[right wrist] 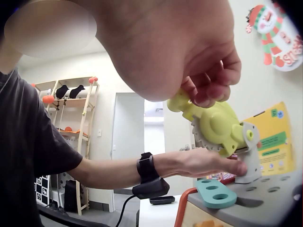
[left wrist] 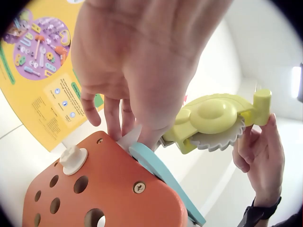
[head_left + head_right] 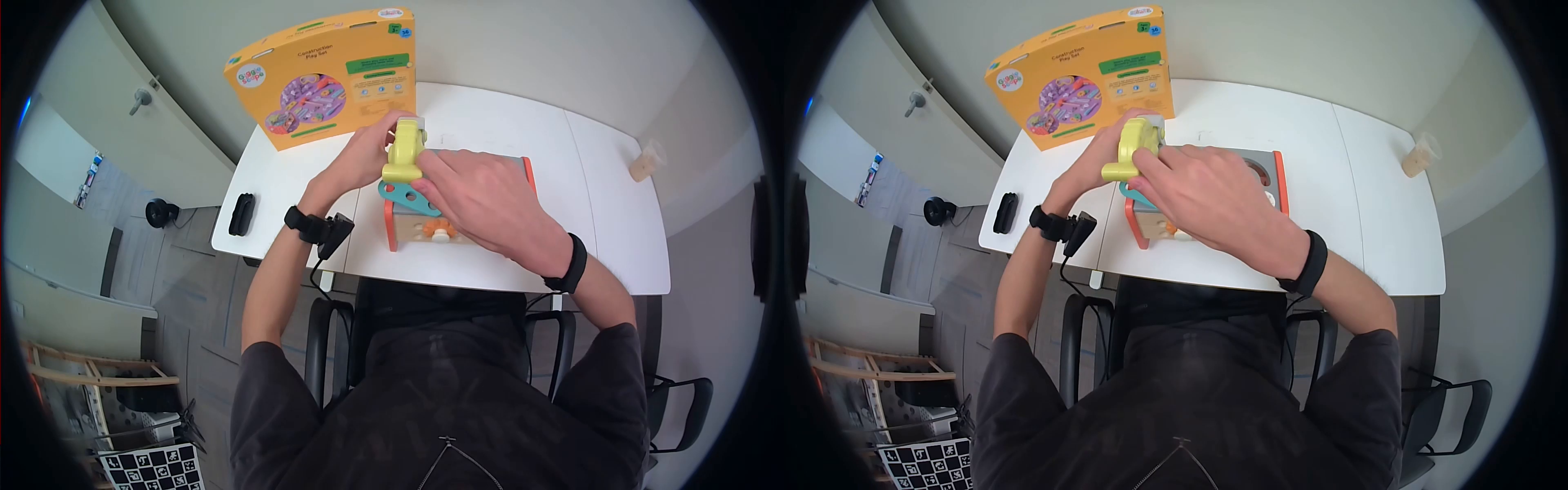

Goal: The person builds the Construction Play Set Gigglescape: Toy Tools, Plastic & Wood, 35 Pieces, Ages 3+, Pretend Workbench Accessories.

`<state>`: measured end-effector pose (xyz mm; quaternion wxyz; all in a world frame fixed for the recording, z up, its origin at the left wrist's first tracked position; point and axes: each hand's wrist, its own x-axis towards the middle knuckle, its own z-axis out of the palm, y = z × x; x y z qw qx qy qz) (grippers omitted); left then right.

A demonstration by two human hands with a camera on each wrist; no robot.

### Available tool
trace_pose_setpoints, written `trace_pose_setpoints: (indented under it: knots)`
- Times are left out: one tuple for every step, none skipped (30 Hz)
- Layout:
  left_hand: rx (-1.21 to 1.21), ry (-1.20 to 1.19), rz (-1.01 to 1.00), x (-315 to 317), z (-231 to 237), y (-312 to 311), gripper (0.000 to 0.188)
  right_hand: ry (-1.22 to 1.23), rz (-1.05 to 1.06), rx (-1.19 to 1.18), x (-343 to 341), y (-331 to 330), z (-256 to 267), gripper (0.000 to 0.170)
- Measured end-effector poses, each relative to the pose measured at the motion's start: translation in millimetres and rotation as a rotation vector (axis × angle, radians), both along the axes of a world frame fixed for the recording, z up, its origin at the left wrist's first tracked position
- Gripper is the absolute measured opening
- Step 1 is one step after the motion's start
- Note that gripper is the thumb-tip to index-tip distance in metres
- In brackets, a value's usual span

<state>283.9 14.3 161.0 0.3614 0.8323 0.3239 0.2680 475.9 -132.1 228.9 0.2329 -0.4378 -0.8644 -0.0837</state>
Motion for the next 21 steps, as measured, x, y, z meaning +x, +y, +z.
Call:
trace_pose_setpoints:
  knots:
    - [-0.011,0.006,0.008,0.2,-0.1,0.9,0.054,-0.013,-0.007,-0.007,-1.2,-0.4,-0.6,0.021]
    - [-0.022,0.012,0.015,0.3,-0.1,1.7,0.050,-0.026,-0.015,-0.013,-2.5,-0.7,-1.1,0.021]
    - [-0.033,0.018,0.022,0.4,-0.1,2.7,0.045,-0.040,-0.022,-0.018,-3.3,-1.0,-1.5,0.022]
    - [-0.018,0.004,0.020,0.4,-2.5,5.1,0.043,-0.072,-0.019,0.009,-4.2,-1.9,-4.5,0.023]
    - [-0.003,-0.010,0.018,0.2,-7.7,7.8,0.041,-0.105,-0.015,0.036,-5.5,-4.0,-10.9,0.024]
    - [0.012,-0.024,0.017,-0.1,-12.1,9.4,0.038,-0.129,-0.001,0.049,-6.5,-6.0,-17.9,0.025]
    - [0.011,-0.014,0.035,-0.6,-14.8,10.2,0.038,-0.152,0.012,0.062,-7.4,-8.0,-25.0,0.026]
    - [0.011,-0.004,0.053,-1.0,-17.2,11.0,0.037,-0.167,0.035,0.061,-7.4,-9.5,-32.9,0.028]
    - [0.010,0.006,0.071,-1.5,-18.9,11.6,0.036,-0.181,0.057,0.061,-7.3,-10.8,-38.6,0.029]
    - [0.006,-0.013,0.059,-1.7,-17.5,9.8,0.036,-0.191,0.046,0.047,-6.9,-11.6,-42.4,0.029]
    - [0.002,-0.032,0.047,-1.6,-14.9,6.4,0.035,-0.201,0.036,0.033,-6.3,-12.4,-45.2,0.029]
    - [-0.002,-0.052,0.036,-1.6,-13.4,4.8,0.035,-0.211,0.025,0.020,-6.0,-12.4,-46.3,0.030]
    - [0.002,-0.056,0.032,-1.7,-14.7,5.9,0.035,-0.200,0.032,0.027,-5.8,-12.1,-46.2,0.030]
    - [0.006,-0.060,0.027,-1.8,-17.1,7.5,0.035,-0.188,0.039,0.034,-5.5,-12.1,-46.1,0.030]
    - [0.009,-0.062,0.021,-1.8,-19.2,8.5,0.035,-0.174,0.045,0.041,-5.4,-12.2,-45.8,0.030]
    - [0.003,-0.067,0.018,-1.5,-20.5,8.7,0.034,-0.158,0.046,0.012,-4.6,-11.4,-44.6,0.029]
    - [0.000,-0.072,0.015,-1.0,-20.6,8.3,0.034,-0.142,0.047,-0.013,-3.1,-10.3,-41.8,0.029]
    - [-0.002,-0.078,0.013,-0.8,-20.2,8.3,0.034,-0.127,0.049,-0.038,-2.3,-9.0,-38.1,0.028]
    - [0.000,-0.060,0.020,-0.6,-17.6,6.7,0.034,-0.097,0.029,-0.048,-2.5,-9.0,-32.3,0.027]
    - [0.003,-0.041,0.028,-0.6,-14.5,4.9,0.034,-0.068,0.009,-0.057,-2.8,-10.0,-24.7,0.025]
    - [0.005,-0.023,0.037,-0.6,-11.5,2.7,0.034,-0.048,-0.009,-0.066,-2.8,-9.8,-20.8,0.024]
